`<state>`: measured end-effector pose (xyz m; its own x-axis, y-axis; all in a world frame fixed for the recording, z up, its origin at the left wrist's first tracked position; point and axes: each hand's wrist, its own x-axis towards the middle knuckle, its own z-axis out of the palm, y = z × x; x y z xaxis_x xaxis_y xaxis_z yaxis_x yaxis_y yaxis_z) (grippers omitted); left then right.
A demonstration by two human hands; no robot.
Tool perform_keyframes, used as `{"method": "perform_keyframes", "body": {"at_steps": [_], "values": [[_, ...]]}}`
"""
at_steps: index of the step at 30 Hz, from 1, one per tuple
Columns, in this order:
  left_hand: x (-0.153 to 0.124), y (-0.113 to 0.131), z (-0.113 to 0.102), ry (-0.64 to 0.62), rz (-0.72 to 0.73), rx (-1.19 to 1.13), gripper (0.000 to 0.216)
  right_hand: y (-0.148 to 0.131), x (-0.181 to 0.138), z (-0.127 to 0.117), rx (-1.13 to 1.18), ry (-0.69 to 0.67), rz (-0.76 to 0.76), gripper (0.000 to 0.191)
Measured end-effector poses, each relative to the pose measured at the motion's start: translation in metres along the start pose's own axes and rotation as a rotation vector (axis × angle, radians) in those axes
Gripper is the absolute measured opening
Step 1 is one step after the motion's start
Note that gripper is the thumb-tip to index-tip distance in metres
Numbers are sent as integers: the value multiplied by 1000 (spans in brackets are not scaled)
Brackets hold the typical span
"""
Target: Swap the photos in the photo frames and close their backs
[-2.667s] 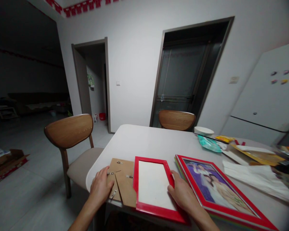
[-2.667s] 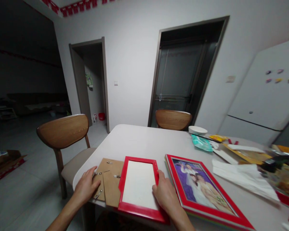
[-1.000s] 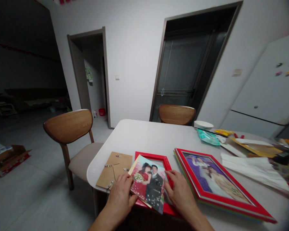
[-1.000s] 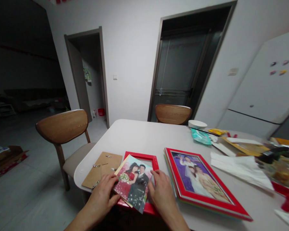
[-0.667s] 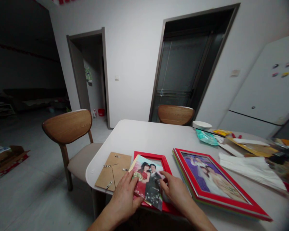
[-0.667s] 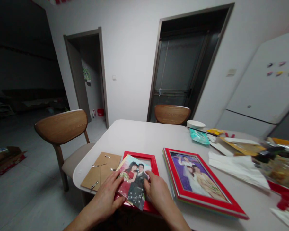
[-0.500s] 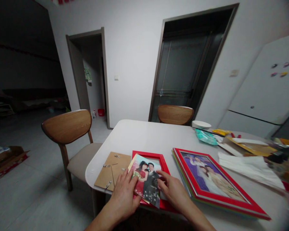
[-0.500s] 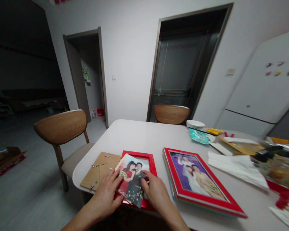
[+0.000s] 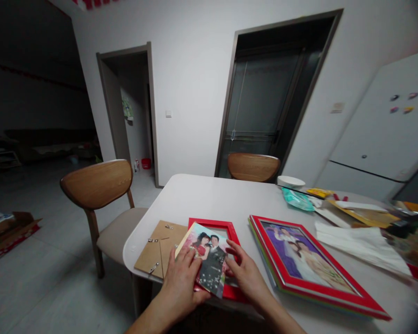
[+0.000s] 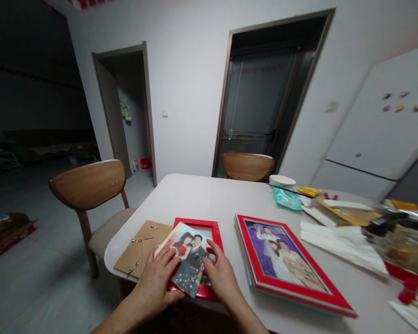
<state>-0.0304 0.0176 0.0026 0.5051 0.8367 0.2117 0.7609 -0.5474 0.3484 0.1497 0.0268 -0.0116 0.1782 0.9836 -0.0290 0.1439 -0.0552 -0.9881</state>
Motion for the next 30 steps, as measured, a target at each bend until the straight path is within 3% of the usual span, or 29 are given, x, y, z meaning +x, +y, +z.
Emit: {"method": "perform_keyframes", "body": {"at_steps": [4,9,12,16,20,23,27,30], "values": [[3,2,-1,66,68,-9,42,1,-2,2,32,-1,-24,55],[7,-6,-4,112,139,-12,36,1,-3,1,25,-12,8,53],[9,-15,-11,199,160,-96,36,-2,-2,-4,77,86,0,50],[13,-23,-20,408,23,-504,31,-5,0,-9,139,243,-72,44],[22,-11,-18,600,-271,-1234,29,-4,-1,5,252,-16,90,39],[25,12,-9,611,-336,-1685,39,-7,-4,22,382,-136,150,38],[20,31,2,497,-333,-1871,38,-19,0,23,513,57,29,39],[17,22,3,498,-359,-1791,37,-28,9,4,351,109,35,43]]}}
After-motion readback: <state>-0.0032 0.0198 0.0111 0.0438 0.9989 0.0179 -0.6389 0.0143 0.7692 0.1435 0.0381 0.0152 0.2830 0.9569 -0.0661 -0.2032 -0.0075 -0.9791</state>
